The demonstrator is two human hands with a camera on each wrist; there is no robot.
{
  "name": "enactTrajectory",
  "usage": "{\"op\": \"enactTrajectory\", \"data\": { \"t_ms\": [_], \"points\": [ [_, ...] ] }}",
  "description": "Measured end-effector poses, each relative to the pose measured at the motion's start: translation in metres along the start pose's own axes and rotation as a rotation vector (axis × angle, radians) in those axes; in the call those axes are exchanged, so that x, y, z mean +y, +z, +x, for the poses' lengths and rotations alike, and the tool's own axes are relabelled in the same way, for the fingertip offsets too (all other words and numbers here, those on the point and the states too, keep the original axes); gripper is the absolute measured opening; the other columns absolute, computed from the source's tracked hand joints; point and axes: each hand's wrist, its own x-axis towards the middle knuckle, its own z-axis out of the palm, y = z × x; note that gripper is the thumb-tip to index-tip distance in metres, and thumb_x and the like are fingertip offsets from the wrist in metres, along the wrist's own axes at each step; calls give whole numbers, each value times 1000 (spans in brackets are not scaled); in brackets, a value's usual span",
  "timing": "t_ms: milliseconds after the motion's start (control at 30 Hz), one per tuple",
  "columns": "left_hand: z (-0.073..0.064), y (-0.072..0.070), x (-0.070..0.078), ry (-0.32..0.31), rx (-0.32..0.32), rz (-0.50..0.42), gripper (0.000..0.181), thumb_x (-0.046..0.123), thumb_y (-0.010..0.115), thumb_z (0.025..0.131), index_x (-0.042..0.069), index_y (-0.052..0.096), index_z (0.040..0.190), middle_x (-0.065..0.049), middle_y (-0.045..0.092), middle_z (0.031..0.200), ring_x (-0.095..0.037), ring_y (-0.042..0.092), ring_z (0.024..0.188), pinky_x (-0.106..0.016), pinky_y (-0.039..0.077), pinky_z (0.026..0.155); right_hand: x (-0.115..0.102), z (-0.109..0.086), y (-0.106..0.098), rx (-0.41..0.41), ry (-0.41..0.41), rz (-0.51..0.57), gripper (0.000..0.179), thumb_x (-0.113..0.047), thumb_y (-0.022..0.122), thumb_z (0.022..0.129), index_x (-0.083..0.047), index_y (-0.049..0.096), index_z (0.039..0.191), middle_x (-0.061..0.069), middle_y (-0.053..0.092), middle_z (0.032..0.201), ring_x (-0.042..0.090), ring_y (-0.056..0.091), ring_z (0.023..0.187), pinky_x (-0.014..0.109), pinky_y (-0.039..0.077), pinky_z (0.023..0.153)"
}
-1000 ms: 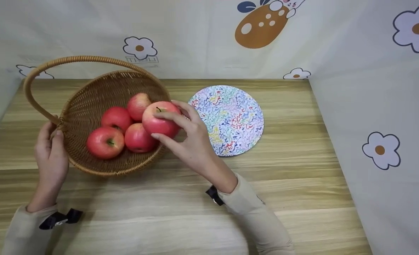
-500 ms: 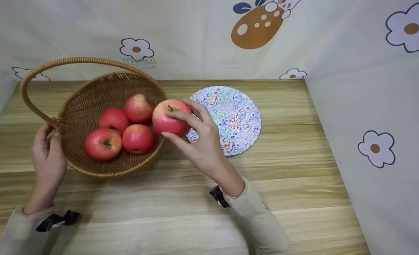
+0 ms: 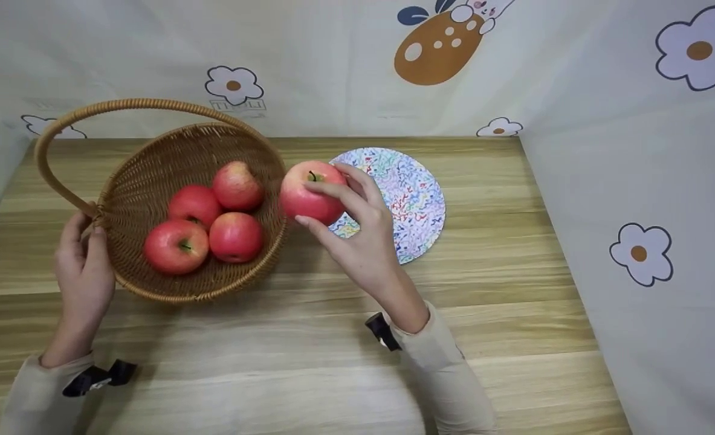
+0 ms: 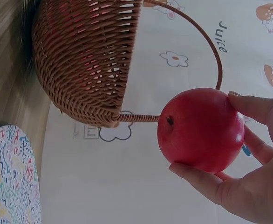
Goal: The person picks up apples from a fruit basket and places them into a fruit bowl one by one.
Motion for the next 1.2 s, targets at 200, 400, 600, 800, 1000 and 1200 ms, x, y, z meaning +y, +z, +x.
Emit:
{"op": "enactTrajectory", "data": {
  "t_ms": [200,400,600,800,1000,1200],
  "points": [
    [-2,1,0,6,9,36,41,-5,41,104,-15,53,143,-32,59,137,-43,59,130,-13,48,98,2,3,-5,35,7,-10,40,8,88,79,6,75,117,18,56,144,31,55,133,28,60,97],
    [-1,1,-1,-7,2,34,42,-5,41,105,-16,51,144,-33,58,139,-44,58,131,-12,48,99,6,5,-5,40,13,-45,40,6,89,80,3,76,118,16,57,145,31,55,133,29,60,96],
    [-1,1,0,-19,-7,31,43,-5,40,105,-16,50,145,-32,57,140,-42,57,131,-13,48,99,15,8,-5,53,26,-80,41,5,88,81,2,76,120,17,55,147,29,55,134,31,59,99],
    [-1,0,0,-29,-14,40,43,-5,40,105,-16,49,145,-33,55,142,-46,54,136,-16,48,105,25,13,-7,75,40,-108,40,1,87,83,1,76,121,17,56,147,27,55,134,35,59,100],
    [-1,0,-1,-17,-23,43,42,-5,39,105,-16,49,144,-32,55,141,-44,55,134,-15,48,103,30,16,-11,96,41,-111,39,1,87,83,1,76,120,17,55,147,29,56,133,32,59,98],
    [-2,1,-1,21,-3,53,42,-4,39,104,-17,51,142,-34,58,137,-45,58,130,-11,48,96,35,20,-16,124,45,-128,39,-2,89,83,1,76,120,16,56,146,28,57,132,31,59,98]
  ]
}}
